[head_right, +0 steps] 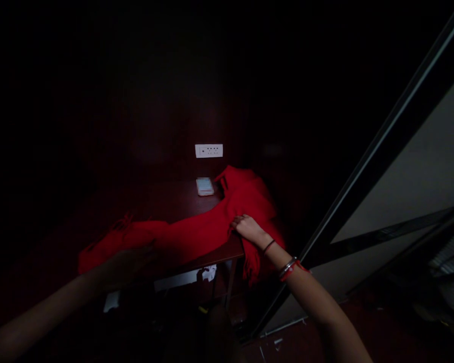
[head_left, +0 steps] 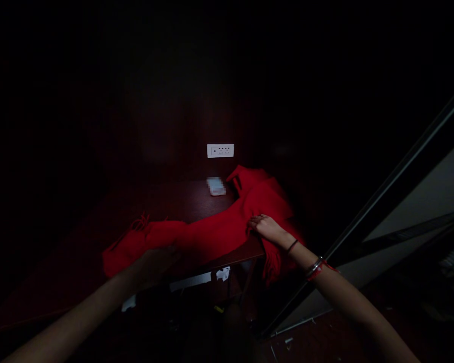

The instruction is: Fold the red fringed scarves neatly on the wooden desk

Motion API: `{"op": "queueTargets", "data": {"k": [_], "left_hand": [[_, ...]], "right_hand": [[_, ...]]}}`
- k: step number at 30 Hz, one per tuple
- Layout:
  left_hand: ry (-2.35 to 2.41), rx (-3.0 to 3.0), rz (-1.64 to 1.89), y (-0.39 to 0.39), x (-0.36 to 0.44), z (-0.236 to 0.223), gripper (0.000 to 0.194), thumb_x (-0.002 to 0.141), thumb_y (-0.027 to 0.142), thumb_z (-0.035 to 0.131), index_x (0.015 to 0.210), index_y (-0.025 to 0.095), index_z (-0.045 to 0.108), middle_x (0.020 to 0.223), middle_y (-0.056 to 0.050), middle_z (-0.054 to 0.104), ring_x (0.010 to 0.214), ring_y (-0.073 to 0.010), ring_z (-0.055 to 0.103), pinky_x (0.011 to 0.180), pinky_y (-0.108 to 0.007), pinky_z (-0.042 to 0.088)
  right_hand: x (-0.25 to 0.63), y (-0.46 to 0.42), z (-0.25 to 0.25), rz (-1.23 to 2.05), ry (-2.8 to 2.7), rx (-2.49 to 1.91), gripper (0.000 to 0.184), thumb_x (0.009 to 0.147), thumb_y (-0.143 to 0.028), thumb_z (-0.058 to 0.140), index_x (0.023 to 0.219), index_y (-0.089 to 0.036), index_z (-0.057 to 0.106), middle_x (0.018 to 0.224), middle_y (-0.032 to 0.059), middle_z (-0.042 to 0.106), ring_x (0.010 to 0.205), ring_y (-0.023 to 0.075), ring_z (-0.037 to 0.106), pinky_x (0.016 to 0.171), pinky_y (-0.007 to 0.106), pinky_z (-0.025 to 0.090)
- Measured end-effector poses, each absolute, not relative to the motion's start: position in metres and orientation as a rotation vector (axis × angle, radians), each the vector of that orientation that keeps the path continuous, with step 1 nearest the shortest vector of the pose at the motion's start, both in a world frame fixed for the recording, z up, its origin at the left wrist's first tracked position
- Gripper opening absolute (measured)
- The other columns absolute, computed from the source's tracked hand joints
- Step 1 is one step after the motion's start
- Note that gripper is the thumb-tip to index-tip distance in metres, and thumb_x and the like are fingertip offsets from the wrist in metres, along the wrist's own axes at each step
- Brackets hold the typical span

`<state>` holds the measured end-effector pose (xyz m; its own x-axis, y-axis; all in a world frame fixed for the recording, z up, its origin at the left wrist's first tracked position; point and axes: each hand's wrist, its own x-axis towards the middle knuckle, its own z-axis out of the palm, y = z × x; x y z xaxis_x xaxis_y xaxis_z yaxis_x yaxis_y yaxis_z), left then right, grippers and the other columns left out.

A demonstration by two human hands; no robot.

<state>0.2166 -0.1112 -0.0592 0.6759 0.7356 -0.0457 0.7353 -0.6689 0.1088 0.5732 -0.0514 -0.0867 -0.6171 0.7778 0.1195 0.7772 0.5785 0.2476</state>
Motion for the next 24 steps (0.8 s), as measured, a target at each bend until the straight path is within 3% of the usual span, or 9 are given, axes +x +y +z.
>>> {"op": "queueTargets", "data": {"k": [5, 7, 9, 12, 14, 17, 21, 24], "left_hand": [[1.055, 2.404, 0.257, -0.07, 0.207, -0.021, 0.035, 0.081, 0.034, 0.031, 0.112, 0.022, 0.043, 0.107, -0.004, 0.054, 0.093, -0.0144, 0.052, 0.078, -0.027, 0.041], [1.327, 2.478, 0.382, -0.041, 0.215, -0.019, 0.039, 0.081, 0.037, 0.029, 0.109, 0.016, 0.046, 0.11, -0.008, 0.052, 0.1, -0.0179, 0.047, 0.086, -0.032, 0.035], [1.501, 2.533, 0.156, -0.016, 0.226, -0.031, 0.047, 0.073, 0.04, 0.041, 0.106, 0.009, 0.048, 0.111, -0.015, 0.049, 0.104, -0.0236, 0.043, 0.087, -0.035, 0.033], [1.465, 2.468, -0.152, 0.003, 0.234, -0.056, 0.045, 0.063, 0.039, 0.052, 0.099, 0.012, 0.054, 0.103, -0.012, 0.054, 0.092, -0.0223, 0.051, 0.078, -0.031, 0.039], [1.43, 2.444, -0.179, 0.006, 0.228, -0.066, 0.035, 0.064, 0.037, 0.051, 0.091, 0.017, 0.058, 0.094, -0.006, 0.058, 0.084, -0.0189, 0.054, 0.073, -0.027, 0.041], [1.454, 2.447, -0.081, 0.011, 0.2, -0.065, 0.027, 0.071, 0.036, 0.043, 0.086, 0.02, 0.058, 0.087, -0.003, 0.061, 0.08, -0.016, 0.055, 0.072, -0.025, 0.04], [1.669, 2.492, 0.146, 0.024, 0.161, -0.048, 0.035, 0.079, 0.036, 0.029, 0.091, 0.021, 0.058, 0.092, -0.005, 0.059, 0.086, -0.0164, 0.053, 0.075, -0.028, 0.039], [1.995, 2.533, 0.289, 0.022, 0.16, -0.046, 0.042, 0.077, 0.041, 0.03, 0.112, 0.024, 0.048, 0.109, -0.01, 0.049, 0.101, -0.0231, 0.044, 0.079, -0.037, 0.037]], "right_hand": [[0.584, -0.047, -0.068, -0.023, 2.835, 1.297, 0.033, 0.075, -0.015, 0.05, 0.107, -0.017, 0.052, 0.111, 0.0083, 0.054, 0.105, 0.017, 0.046, 0.088, 0.03, 0.034], [0.582, -0.038, -0.05, -0.278, 2.826, 1.248, 0.047, 0.068, -0.022, 0.059, 0.114, -0.017, 0.048, 0.113, 0.0074, 0.052, 0.103, 0.0173, 0.048, 0.086, 0.027, 0.037], [0.578, -0.024, -0.033, -0.347, 2.884, 1.335, 0.05, 0.07, -0.029, 0.057, 0.116, -0.018, 0.045, 0.113, 0.0066, 0.052, 0.099, 0.0164, 0.05, 0.084, 0.026, 0.039], [0.576, -0.001, -0.024, 0.046, 2.935, 1.754, 0.041, 0.079, -0.029, 0.045, 0.118, -0.017, 0.043, 0.118, 0.0097, 0.048, 0.106, 0.0189, 0.044, 0.09, 0.033, 0.034], [0.581, 0.013, -0.033, 0.369, 2.778, 2.018, 0.047, 0.079, -0.032, 0.045, 0.122, -0.018, 0.037, 0.126, 0.0121, 0.038, 0.116, 0.0252, 0.032, 0.092, 0.046, 0.027], [0.598, 0.026, -0.057, 0.548, 2.554, 2.117, 0.056, 0.076, -0.041, 0.046, 0.126, -0.023, 0.03, 0.133, 0.0101, 0.026, 0.121, 0.032, 0.017, 0.089, 0.06, 0.019], [0.623, 0.032, -0.085, 0.68, 2.481, 2.161, 0.057, 0.079, -0.044, 0.038, 0.129, -0.021, 0.026, 0.135, 0.0101, 0.021, 0.122, 0.0321, 0.014, 0.09, 0.057, 0.019], [0.632, 0.035, -0.093, 0.755, 2.483, 2.168, 0.057, 0.08, -0.044, 0.035, 0.13, -0.018, 0.024, 0.136, 0.0099, 0.018, 0.122, 0.0314, 0.013, 0.092, 0.054, 0.019]]}}
